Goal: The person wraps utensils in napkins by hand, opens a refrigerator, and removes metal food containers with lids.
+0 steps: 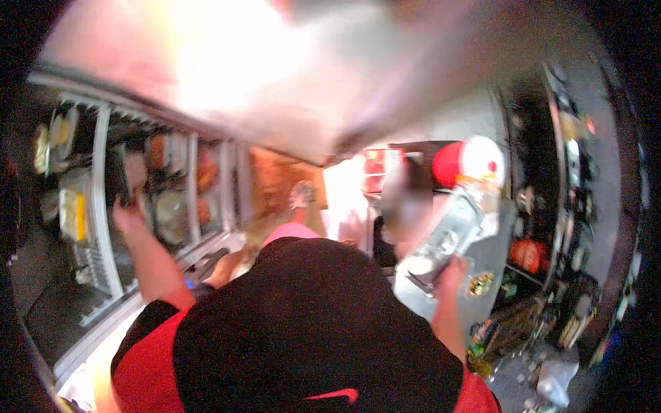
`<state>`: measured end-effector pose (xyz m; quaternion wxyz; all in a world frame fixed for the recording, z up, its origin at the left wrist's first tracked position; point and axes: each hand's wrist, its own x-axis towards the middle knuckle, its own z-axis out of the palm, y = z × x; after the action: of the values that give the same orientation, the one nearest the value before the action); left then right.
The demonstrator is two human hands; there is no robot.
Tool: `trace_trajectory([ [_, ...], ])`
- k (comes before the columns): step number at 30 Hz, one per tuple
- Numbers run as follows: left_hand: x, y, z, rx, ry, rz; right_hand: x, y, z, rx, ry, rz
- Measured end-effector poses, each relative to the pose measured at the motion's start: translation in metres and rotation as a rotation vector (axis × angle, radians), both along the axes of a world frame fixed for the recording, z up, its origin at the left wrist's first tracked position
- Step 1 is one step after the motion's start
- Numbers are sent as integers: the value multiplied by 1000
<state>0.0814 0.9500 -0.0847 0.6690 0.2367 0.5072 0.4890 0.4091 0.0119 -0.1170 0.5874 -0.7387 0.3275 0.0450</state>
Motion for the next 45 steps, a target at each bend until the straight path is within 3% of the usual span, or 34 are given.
trace_trajectory([
  [1,9,-28,9,46,13,8,-1,-5,4,-68,34,130],
  [2,38,-76,43,7,-63,82,-3,4,-1,89,-70,9],
  [3,40,-86,37,58,35,82,-3,8,1,109,-40,-19],
  [7,53,-144,30,31,2,18,-1,-15,-67,-17,-116,34],
  [9,59,-178,25,36,-5,-40,-1,-12,-71,10,-114,52],
  [10,61,-194,24,62,-9,-89,-2,3,-55,88,-141,23],
  [14,65,-266,25,12,-17,-206,-6,22,3,-133,-1,99],
  [15,60,-281,22,-99,-70,-206,-6,22,5,-49,-25,100],
  [17,31,-277,-33,-85,-95,-322,-7,17,7,-126,-58,187],
  [19,42,-347,-5,-307,-126,-218,1,12,0,-106,-80,233],
  [21,14,-357,-44,-222,-213,-490,8,7,-6,-117,-116,284],
  [23,18,-409,-43,2,-121,-540,17,1,-2,-89,-99,295],
  [27,14,-479,-4,-163,-180,-640,18,3,38,-125,-163,375],
  [28,16,-501,18,-137,-209,-697,21,-1,37,-104,-177,385],
  [29,16,-514,31,-111,-233,-752,39,-10,-9,-320,-223,416],
  [30,11,-515,28,-91,-202,-783,45,-12,-17,-173,-184,392],
  [32,-10,-512,18,-52,-121,-823,50,-17,-13,-152,-79,421],
  [35,-23,-517,42,35,-15,-981,41,-10,20,-52,-21,418],
  [37,-24,-516,59,31,-2,-1096,45,-14,8,-117,-160,451],
  [44,10,-513,102,118,130,-1394,49,-26,3,-327,-132,569],
  [45,20,-512,103,146,138,-1419,43,-26,22,-512,-126,628],
])
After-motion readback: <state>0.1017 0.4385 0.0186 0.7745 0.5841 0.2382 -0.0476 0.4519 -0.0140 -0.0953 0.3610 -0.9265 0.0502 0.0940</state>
